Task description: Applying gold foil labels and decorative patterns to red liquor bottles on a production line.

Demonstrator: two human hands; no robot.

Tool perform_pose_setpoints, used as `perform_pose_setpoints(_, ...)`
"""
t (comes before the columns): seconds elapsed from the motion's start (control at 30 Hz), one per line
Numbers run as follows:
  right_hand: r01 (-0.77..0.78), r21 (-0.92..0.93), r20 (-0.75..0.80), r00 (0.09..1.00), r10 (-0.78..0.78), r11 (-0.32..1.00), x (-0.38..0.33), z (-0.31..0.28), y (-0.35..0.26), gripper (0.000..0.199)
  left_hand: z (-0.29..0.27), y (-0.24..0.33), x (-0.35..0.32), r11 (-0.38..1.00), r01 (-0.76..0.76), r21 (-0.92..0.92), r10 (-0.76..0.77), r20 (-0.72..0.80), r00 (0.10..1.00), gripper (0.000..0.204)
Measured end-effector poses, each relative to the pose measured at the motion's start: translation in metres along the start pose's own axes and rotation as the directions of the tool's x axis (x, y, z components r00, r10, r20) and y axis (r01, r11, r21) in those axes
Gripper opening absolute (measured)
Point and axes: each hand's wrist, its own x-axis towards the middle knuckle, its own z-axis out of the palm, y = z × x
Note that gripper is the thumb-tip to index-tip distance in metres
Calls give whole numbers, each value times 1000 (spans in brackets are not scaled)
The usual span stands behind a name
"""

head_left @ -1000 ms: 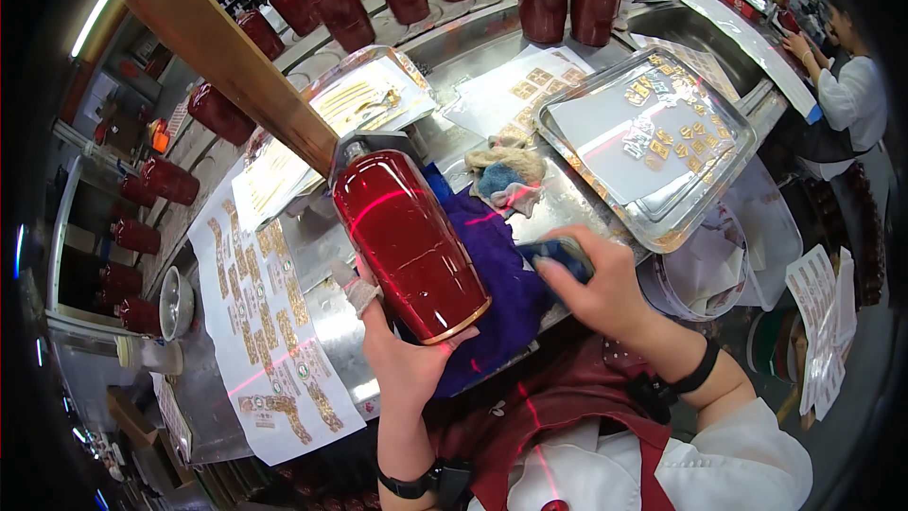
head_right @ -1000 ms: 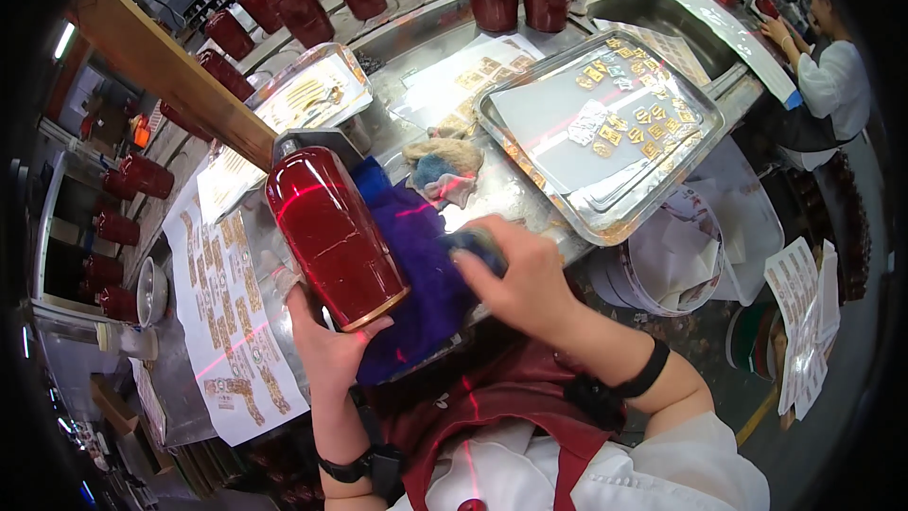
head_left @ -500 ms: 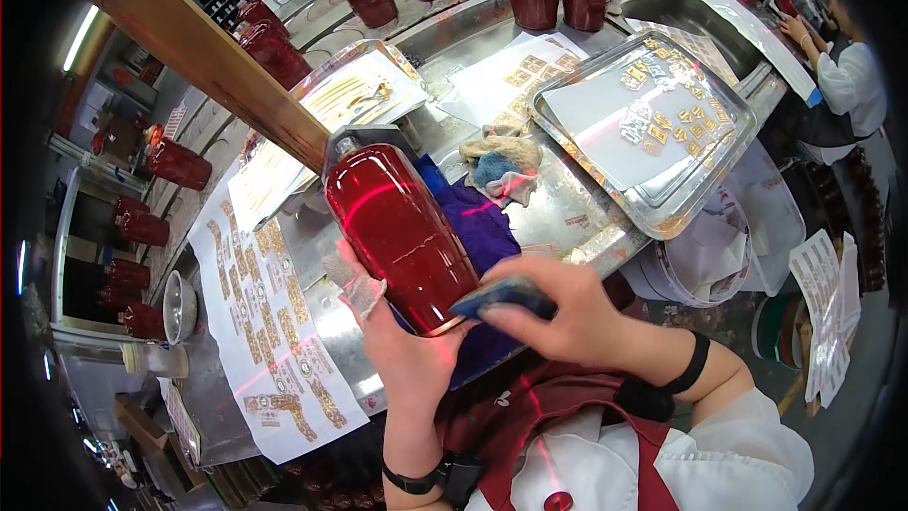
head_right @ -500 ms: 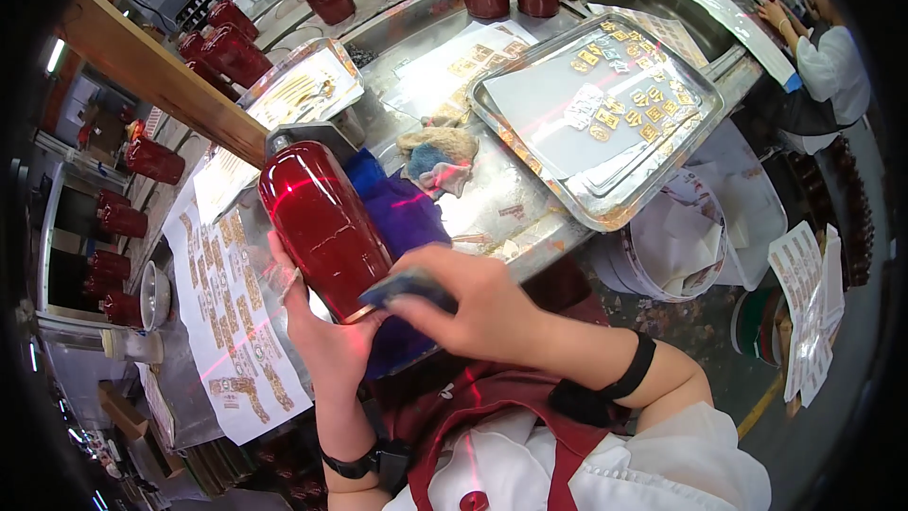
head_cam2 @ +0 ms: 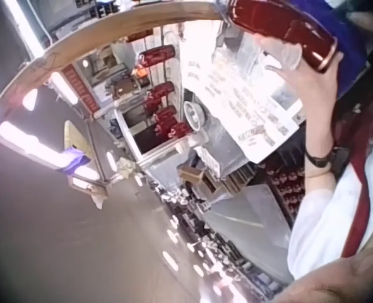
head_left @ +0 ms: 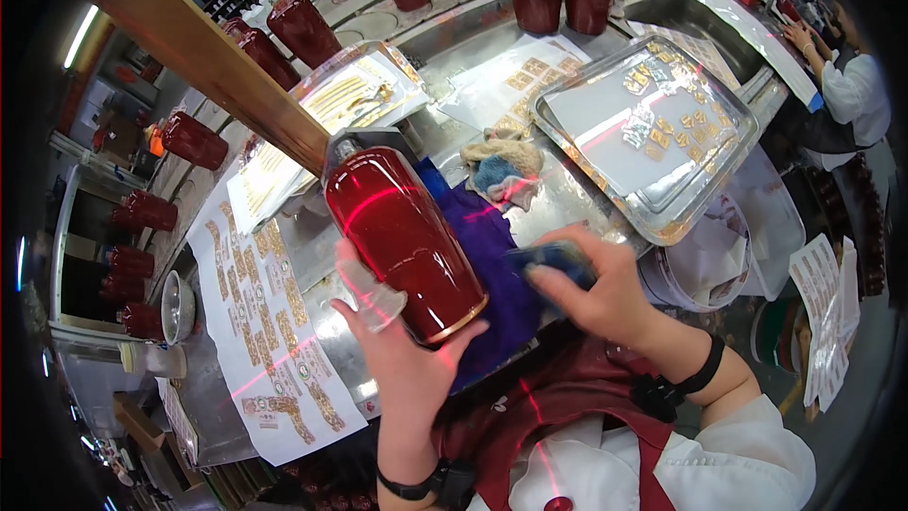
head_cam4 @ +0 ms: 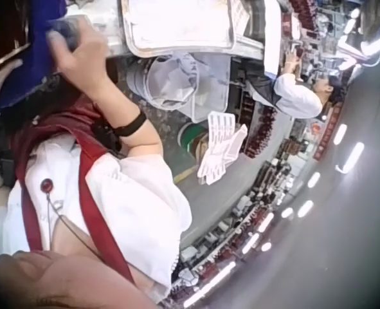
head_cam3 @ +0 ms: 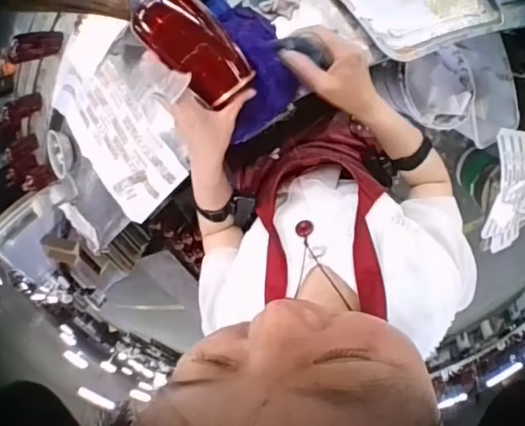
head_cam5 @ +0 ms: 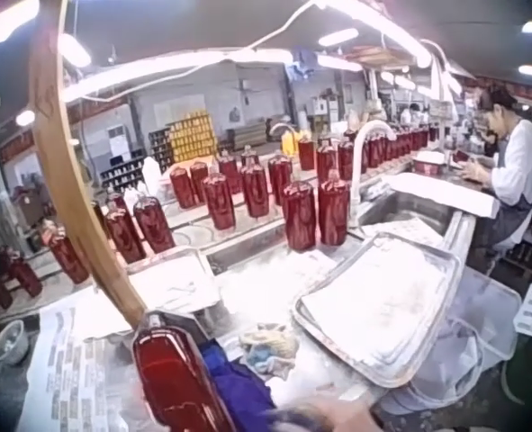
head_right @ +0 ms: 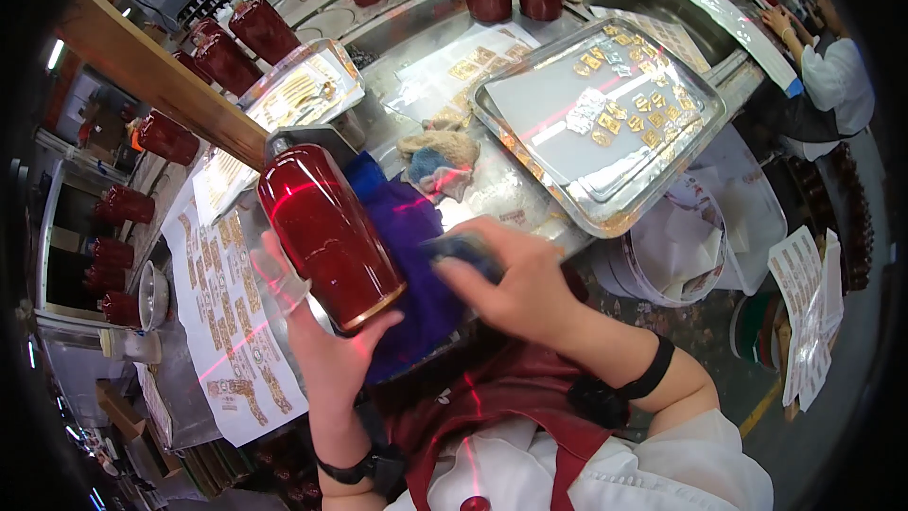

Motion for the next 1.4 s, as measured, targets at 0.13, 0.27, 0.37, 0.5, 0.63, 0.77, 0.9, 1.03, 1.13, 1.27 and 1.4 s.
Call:
perform_pose_setpoints(0.13, 107, 20, 102, 989, -108, 994, 4, -1, 0, 21, 4, 0, 0, 994, 87, -59, -87, 1, 996, 133)
perform_pose_setpoints(0.27, -3, -136, -161, 987, -19, 991, 7, -7, 4, 21, -5, -9, -2, 764, 485, -425, -419, 244, 874, 130)
perform_pose_setpoints(0.37, 98, 16, 18, 995, -98, 995, 5, -2, -7, 26, 1, -9, -2, 998, 33, -45, -31, 33, 999, 131)
perform_pose_setpoints(0.5, 199, 37, 157, 967, -202, 979, 9, 4, -10, 22, 4, -9, -2, 983, 130, -127, -125, 46, 991, 134)
perform_pose_setpoints(0.63, -135, -174, -119, 986, 115, 975, 11, -7, -4, 22, -2, -18, -5, 853, 422, -309, -369, 217, 904, 122)
perform_pose_setpoints(0.77, 114, 145, 324, 933, -156, 983, 3, -9, -1, 24, -2, -20, -6, 820, 494, -289, -439, 237, 867, 96)
perform_pose_setpoints(0.9, -44, -53, -54, 998, 41, 998, 4, -11, 1, 26, -3, -14, -3, 925, 347, -152, -324, 158, 933, 95)
perform_pose_setpoints(1.03, -9, 54, 335, 942, -10, 999, 13, -16, -5, 26, -16, -6, -2, 949, 196, -248, -164, 142, 976, 116)
perform_pose_setpoints(1.13, 173, -97, 114, 980, -162, 980, 34, -27, -13, 32, -29, -9, 2, 968, 68, -243, -22, 185, 982, 125)
perform_pose_setpoints(1.27, 149, -265, -55, 984, -169, 953, 86, -71, -12, 40, -17, -21, 14, 753, 216, -622, -184, 117, 976, 118)
perform_pose_setpoints(1.4, 368, -445, 23, 916, -400, 816, 172, -118, 13, 23, -3, -30, 19, 521, 361, -774, -297, 232, 926, 102)
